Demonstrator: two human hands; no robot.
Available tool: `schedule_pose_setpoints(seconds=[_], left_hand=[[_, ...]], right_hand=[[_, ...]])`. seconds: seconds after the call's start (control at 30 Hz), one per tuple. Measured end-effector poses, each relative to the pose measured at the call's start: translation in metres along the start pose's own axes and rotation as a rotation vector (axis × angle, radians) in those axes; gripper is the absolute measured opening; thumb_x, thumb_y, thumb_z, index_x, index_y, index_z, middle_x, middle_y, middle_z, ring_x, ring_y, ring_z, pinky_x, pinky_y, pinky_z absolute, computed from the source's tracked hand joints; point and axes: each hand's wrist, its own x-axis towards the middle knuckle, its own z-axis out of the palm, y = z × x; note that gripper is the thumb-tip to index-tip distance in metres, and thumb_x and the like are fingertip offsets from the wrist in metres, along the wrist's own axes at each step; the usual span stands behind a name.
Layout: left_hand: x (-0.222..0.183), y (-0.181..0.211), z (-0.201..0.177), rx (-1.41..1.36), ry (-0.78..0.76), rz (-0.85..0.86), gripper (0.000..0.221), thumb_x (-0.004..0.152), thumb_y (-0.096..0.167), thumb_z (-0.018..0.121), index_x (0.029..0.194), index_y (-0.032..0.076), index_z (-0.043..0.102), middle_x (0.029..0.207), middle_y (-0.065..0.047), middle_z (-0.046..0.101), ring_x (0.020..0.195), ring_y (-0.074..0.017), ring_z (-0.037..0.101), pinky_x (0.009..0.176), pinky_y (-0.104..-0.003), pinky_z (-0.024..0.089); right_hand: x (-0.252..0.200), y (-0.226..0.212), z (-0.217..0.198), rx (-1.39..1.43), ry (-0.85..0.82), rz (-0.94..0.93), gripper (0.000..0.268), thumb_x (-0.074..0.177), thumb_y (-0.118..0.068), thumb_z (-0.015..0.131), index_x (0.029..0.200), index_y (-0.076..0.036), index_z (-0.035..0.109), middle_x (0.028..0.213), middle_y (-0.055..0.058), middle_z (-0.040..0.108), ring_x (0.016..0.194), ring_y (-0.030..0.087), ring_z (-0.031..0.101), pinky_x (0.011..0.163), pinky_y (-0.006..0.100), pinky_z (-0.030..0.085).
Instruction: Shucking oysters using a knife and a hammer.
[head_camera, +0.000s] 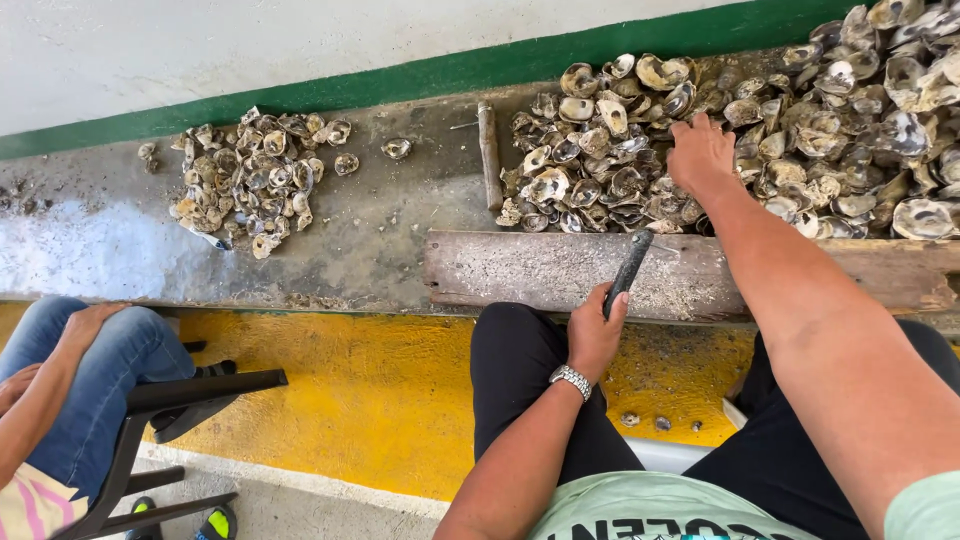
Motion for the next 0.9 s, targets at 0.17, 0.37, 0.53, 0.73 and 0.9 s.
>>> schedule_pose_setpoints(seconds=[0.17,0.37,0.53,0.73,0.9], left_hand=[[-0.004,0.003,-0.001,0.004,-0.014,-0.003,0.041,0.100,0.038,0.063,0.125,0.005,0.067,0.068,-0.012,0.067,0.055,-0.0234,0.065,0.054,-0.038,0.050],[-0.001,0.000,0.001,-0.023,0.051,0.051,0.038,0.100,0.036,0.063,0.122,0.005,0.068,0.070,-0.013,0.068,0.059,-0.0246,0.067,0.057,-0.039,0.051],[0.004,-0.008,0.002,-0.061,0.116,0.046,0.035,0.101,0.035,0.062,0.117,0.005,0.070,0.070,-0.013,0.067,0.059,-0.0237,0.065,0.057,-0.040,0.050],[0.010,-0.018,0.002,-0.112,0.213,-0.021,0.034,0.103,0.035,0.059,0.115,0.004,0.067,0.067,-0.010,0.062,0.056,-0.0218,0.058,0.057,-0.040,0.046],[0.010,-0.018,-0.002,-0.127,0.265,-0.009,0.034,0.102,0.036,0.059,0.115,0.006,0.067,0.067,-0.011,0.064,0.057,-0.0241,0.059,0.057,-0.041,0.047]], right_hand=[[-0.012,0.003,-0.013,0.062,0.057,0.033,0.028,0.096,-0.016,0.069,0.124,-0.014,0.072,0.133,0.018,0.058,0.116,0.039,0.061,0.102,0.055,0.042],[-0.003,0.033,-0.006,0.262,0.347,-0.129,0.014,0.100,-0.012,0.069,0.112,-0.010,0.077,0.114,0.014,0.069,0.101,0.037,0.066,0.089,0.049,0.052],[-0.040,0.037,-0.029,0.690,0.139,0.029,0.016,0.102,-0.017,0.068,0.110,-0.004,0.073,0.101,0.010,0.072,0.082,0.021,0.067,0.076,0.042,0.055],[-0.138,0.028,-0.041,1.071,-0.174,0.235,0.017,0.097,-0.016,0.067,0.107,-0.004,0.073,0.091,0.008,0.072,0.072,0.012,0.067,0.065,0.028,0.056],[-0.181,0.017,-0.013,0.237,0.173,-0.344,0.015,0.103,-0.017,0.063,0.101,-0.007,0.073,0.096,0.007,0.072,0.074,0.017,0.069,0.065,0.031,0.059]])
